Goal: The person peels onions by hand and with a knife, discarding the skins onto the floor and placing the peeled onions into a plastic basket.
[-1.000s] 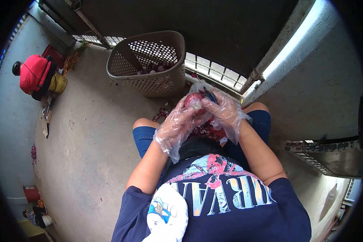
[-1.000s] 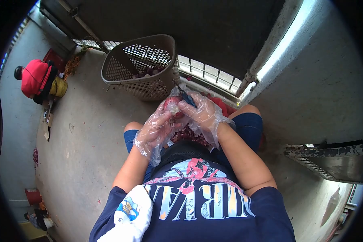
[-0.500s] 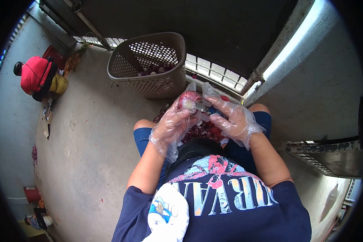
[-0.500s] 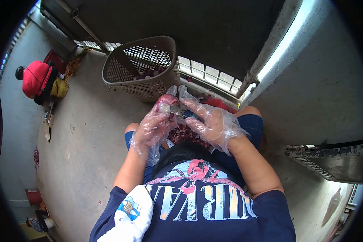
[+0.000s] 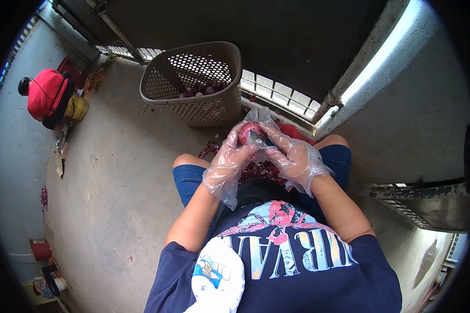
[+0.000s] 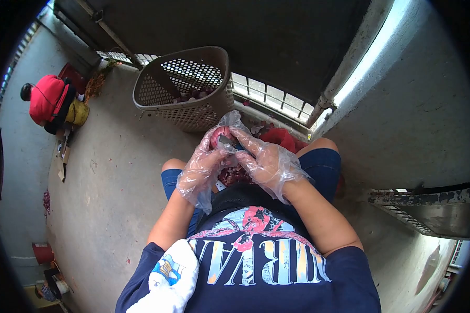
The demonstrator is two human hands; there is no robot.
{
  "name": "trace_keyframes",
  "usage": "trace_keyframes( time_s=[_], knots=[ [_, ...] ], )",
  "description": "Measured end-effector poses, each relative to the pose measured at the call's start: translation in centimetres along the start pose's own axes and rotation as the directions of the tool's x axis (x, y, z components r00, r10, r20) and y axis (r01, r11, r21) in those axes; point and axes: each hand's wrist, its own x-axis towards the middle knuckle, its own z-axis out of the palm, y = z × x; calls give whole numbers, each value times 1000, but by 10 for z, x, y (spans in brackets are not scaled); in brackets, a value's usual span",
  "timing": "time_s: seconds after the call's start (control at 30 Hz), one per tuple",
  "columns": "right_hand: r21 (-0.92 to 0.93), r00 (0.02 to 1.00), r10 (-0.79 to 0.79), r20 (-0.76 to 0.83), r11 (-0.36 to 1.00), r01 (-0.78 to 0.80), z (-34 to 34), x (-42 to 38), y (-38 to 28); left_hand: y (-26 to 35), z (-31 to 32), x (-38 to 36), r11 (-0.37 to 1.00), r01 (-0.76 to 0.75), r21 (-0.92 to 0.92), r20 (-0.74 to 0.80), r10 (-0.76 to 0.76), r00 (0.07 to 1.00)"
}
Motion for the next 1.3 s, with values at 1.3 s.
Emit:
trace_keyframes(
  time_s=[1.3],
  knots=[
    [155, 960, -175, 219, 978, 142, -30, 18, 16, 11, -8, 3, 996, 94, 10, -47, -93, 995]
  ],
)
